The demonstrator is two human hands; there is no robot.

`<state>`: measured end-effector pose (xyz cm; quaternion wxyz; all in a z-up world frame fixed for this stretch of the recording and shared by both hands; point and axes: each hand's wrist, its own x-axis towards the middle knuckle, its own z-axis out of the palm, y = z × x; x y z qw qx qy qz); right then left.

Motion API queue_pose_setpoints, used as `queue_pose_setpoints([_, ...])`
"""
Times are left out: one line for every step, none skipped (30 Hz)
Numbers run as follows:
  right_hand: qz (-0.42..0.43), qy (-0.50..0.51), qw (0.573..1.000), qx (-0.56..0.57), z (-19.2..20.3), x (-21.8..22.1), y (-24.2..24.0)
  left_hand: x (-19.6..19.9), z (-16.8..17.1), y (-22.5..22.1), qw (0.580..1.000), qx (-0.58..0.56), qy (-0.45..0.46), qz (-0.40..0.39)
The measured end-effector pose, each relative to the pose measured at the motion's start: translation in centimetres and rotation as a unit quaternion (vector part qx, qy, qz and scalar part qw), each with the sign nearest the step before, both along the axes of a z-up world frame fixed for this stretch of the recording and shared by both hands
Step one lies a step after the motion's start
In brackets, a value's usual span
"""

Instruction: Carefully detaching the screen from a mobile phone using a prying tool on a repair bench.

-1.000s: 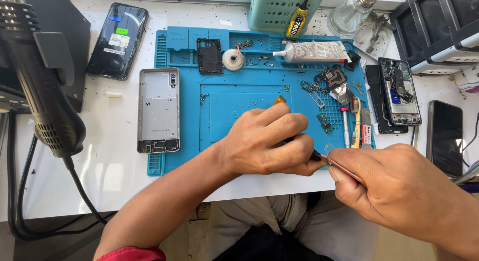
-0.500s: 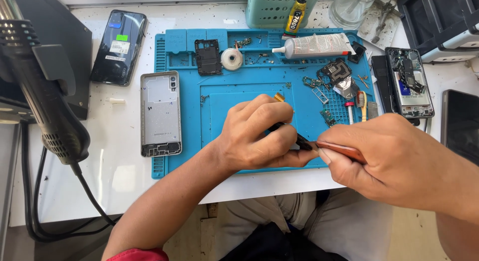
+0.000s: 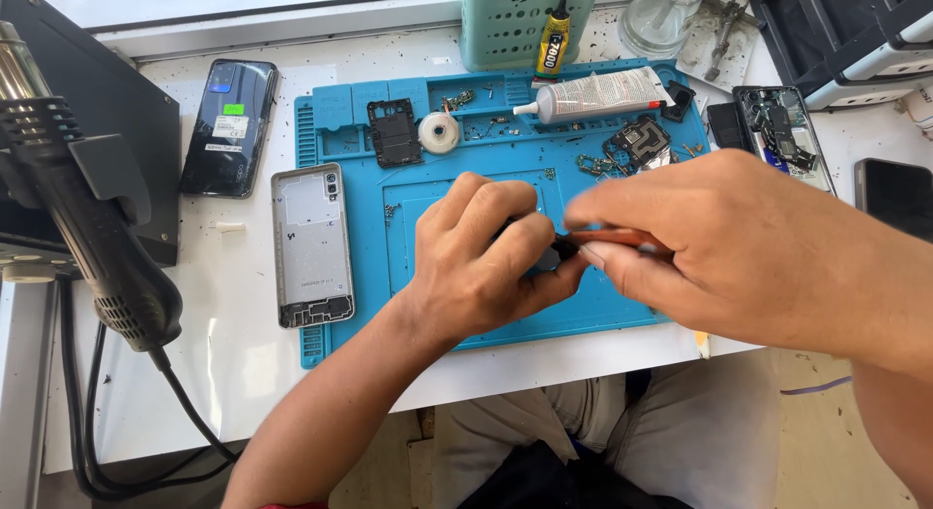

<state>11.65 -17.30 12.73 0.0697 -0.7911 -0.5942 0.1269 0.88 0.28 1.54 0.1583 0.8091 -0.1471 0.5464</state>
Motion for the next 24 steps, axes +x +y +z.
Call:
queue_pose_setpoints([0.0,0.0,1.0,0.0,0.1,-0.2,0.2,0.0,0.0,0.0,1.0,0.0,0.0,0.0])
queue_pose_setpoints([0.019,-0.03,0.999,-0.014,0.3,-0.4,0.4,0.0,0.0,-0.1,1.0,-0.008,0.002,0.007])
queue_pose_setpoints([0.037,-0.06,0.997,-0.029,0.4,-0.6,0.6,0.0,0.0,-0.1,1.0,-0.017,0.003,0.014])
queue_pose_setpoints([0.036,-0.061,0.997,-0.028,0.3,-1.0,1.2,0.1,-0.1,0.0,1.0,-0.017,0.003,0.014])
queue_pose_setpoints([0.006,-0.134,0.984,-0.117,0.2,-1.4,1.7,0.1,-0.2,0.0,1.0,-0.019,0.002,0.013])
queue_pose_setpoints([-0.025,-0.205,0.957,-0.202,0.1,-1.8,2.2,0.1,-0.3,0.0,1.0,-0.021,0.001,0.011])
queue_pose_setpoints([-0.024,-0.207,0.957,-0.203,0.4,-1.9,2.8,0.1,-0.4,0.1,1.0,-0.022,0.0,0.012])
queue_pose_setpoints([-0.029,-0.21,0.951,-0.223,0.8,-1.9,3.3,0.1,-0.5,0.2,1.0,-0.022,0.008,0.009])
queue_pose_setpoints([-0.034,-0.214,0.946,-0.241,1.1,-2.0,3.9,0.1,-0.5,0.3,1.0,-0.021,0.017,0.007])
queue_pose_setpoints([-0.032,-0.215,0.946,-0.241,1.2,-2.0,4.2,0.0,-0.5,0.3,1.0,-0.022,0.016,0.009])
queue_pose_setpoints([-0.025,-0.215,0.939,-0.267,1.3,-1.9,4.6,0.1,-0.5,0.3,1.0,-0.024,0.015,0.008])
queue_pose_setpoints([-0.019,-0.214,0.932,-0.293,1.4,-1.9,4.9,0.1,-0.4,0.3,1.0,-0.026,0.013,0.006])
queue_pose_setpoints([-0.018,-0.218,0.932,-0.29,1.7,-2.0,5.2,0.2,-0.4,0.3,1.0,-0.024,0.009,0.009])
queue_pose_setpoints([-0.021,-0.197,0.93,-0.311,2.0,-2.0,5.6,0.3,-0.5,0.3,0.999,-0.031,0.005,0.005])
queue_pose_setpoints([-0.023,-0.176,0.927,-0.33,2.3,-2.1,5.9,0.3,-0.5,0.4,0.999,-0.037,0.001,0.001])
queue_pose_setpoints([-0.022,-0.179,0.927,-0.328,2.2,-2.0,5.9,0.3,-0.5,0.5,0.999,-0.035,-0.002,0.004])
queue_pose_setpoints([-0.024,-0.166,0.934,-0.315,2.2,-1.8,5.9,0.3,-0.5,0.5,0.999,-0.037,-0.001,0.001])
queue_pose_setpoints([-0.026,-0.152,0.94,-0.303,2.1,-1.6,5.9,0.3,-0.5,0.5,0.999,-0.039,-0.001,-0.001])
queue_pose_setpoints([-0.023,-0.158,0.94,-0.302,1.8,-1.5,5.5,0.3,-0.6,0.5,0.999,-0.039,-0.005,0.003])
queue_pose_setpoints([-0.024,-0.143,0.949,-0.282,1.6,-1.3,5.1,0.3,-0.7,0.4,0.999,-0.042,-0.001,0.002])
queue_pose_setpoints([-0.025,-0.126,0.957,-0.262,1.2,-1.2,4.6,0.3,-0.8,0.3,0.999,-0.046,0.005,-0.001])
queue_pose_setpoints([-0.023,-0.13,0.956,-0.262,0.9,-0.9,4.3,0.4,-0.8,0.3,0.999,-0.047,0.002,0.002])
queue_pose_setpoints([-0.021,-0.125,0.962,-0.24,0.5,-0.7,4.0,0.4,-0.8,0.3,0.999,-0.048,0.003,0.001])
queue_pose_setpoints([-0.018,-0.119,0.968,-0.218,0.1,-0.5,3.7,0.4,-0.9,0.3,0.999,-0.048,0.004,0.0])
